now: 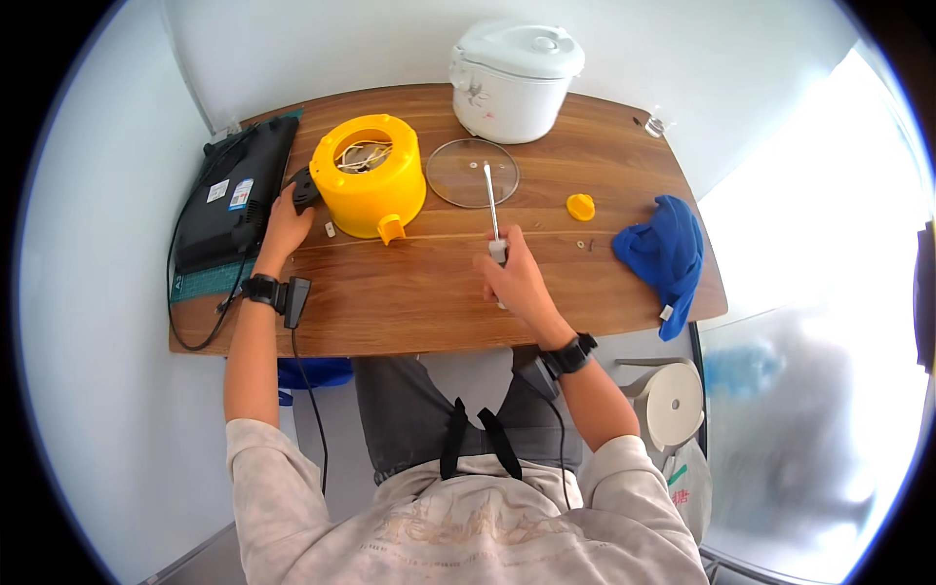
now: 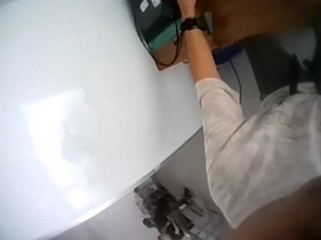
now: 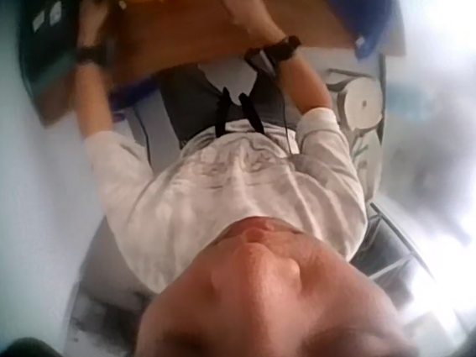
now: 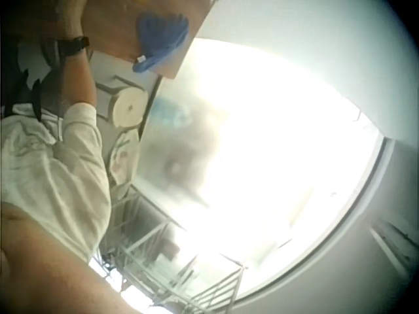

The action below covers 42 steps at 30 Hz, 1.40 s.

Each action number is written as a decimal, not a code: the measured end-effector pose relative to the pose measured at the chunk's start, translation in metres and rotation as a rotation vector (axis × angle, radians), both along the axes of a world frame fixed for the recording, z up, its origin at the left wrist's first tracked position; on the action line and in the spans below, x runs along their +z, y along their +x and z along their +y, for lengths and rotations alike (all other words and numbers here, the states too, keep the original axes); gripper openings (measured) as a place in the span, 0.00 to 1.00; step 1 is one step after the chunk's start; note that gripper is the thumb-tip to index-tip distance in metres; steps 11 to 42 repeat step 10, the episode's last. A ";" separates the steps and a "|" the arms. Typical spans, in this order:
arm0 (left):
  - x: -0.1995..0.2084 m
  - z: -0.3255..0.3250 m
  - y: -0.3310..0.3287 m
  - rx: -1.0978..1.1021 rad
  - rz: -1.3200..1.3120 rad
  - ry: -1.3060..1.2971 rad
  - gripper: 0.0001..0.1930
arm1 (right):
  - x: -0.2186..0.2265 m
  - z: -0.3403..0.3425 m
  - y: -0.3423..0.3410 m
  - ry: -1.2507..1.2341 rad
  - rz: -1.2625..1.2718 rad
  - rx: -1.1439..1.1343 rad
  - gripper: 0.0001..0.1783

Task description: The person uses a screwdriver to remove screws from a glass lid and then from the base of a yellow electric kettle. The lid is set aside, and the kettle base is opened to reveal internal wiring.

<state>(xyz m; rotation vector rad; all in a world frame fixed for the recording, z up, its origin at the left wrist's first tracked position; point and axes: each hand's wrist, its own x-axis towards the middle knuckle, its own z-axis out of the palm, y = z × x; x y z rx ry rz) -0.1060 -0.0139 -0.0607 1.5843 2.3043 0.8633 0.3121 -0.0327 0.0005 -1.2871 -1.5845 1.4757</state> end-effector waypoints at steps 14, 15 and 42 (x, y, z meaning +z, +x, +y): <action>0.000 -0.065 0.063 -0.110 0.036 0.022 0.31 | -0.026 -0.048 0.106 0.608 -0.422 -0.023 0.28; 0.000 -0.065 0.063 -0.110 0.036 0.022 0.31 | -0.026 -0.048 0.106 0.608 -0.422 -0.023 0.28; 0.000 -0.065 0.063 -0.110 0.036 0.022 0.31 | -0.026 -0.048 0.106 0.608 -0.422 -0.023 0.28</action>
